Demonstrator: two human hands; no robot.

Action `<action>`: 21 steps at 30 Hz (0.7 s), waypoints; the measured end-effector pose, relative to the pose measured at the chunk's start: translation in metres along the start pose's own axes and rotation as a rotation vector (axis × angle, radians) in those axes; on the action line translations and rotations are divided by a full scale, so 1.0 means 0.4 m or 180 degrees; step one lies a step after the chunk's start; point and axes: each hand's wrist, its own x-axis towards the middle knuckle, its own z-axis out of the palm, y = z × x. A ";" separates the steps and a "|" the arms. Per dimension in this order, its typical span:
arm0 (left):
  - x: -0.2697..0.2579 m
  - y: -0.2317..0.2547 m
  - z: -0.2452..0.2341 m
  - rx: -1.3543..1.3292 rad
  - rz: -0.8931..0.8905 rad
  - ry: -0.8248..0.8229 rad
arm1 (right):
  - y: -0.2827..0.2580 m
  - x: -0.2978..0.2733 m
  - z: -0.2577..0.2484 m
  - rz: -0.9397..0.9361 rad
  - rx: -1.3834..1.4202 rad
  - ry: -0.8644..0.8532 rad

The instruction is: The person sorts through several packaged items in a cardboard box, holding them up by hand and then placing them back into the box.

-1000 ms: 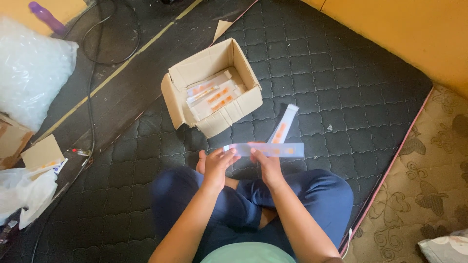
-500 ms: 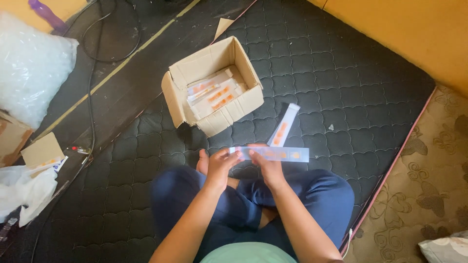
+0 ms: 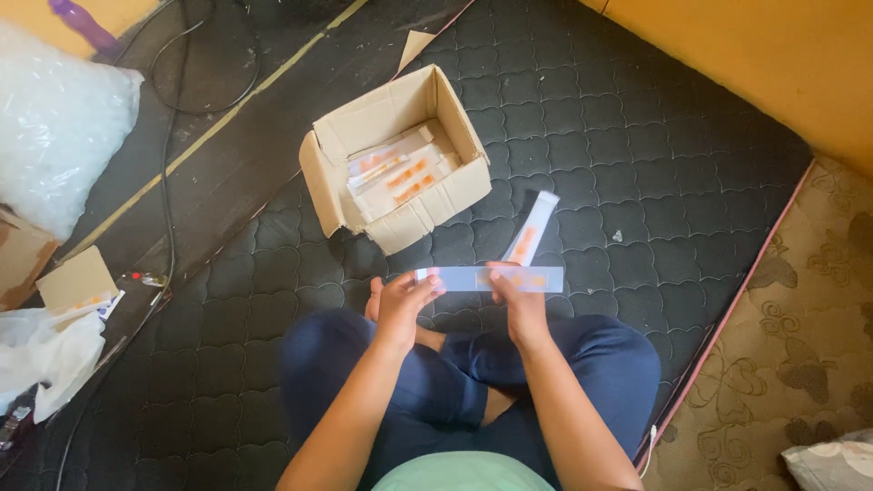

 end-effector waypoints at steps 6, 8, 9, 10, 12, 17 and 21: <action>0.024 -0.018 -0.025 0.0035 0.0051 0.0037 | -0.027 0.001 -0.002 0.0009 0.0158 0.0323; 0.015 0.005 -0.022 -0.0006 0.0081 0.0064 | -0.027 0.005 -0.007 -0.0047 0.0151 0.0382; 0.010 0.016 -0.021 -0.0046 0.0112 0.0091 | -0.027 0.007 -0.010 -0.0104 0.0144 0.0441; 0.014 0.016 -0.026 -0.0048 0.0112 0.0092 | -0.014 0.014 -0.022 -0.0104 0.0142 0.0440; 0.022 0.016 -0.036 -0.0092 0.0154 0.0154 | 0.013 0.027 -0.046 -0.0008 0.0194 0.0572; 0.002 0.062 -0.028 0.0110 0.0158 0.0116 | 0.003 0.030 -0.060 0.0007 0.0139 0.0590; -0.010 0.080 -0.022 0.0106 0.0095 0.0163 | -0.002 0.028 -0.069 0.0010 0.0075 0.0518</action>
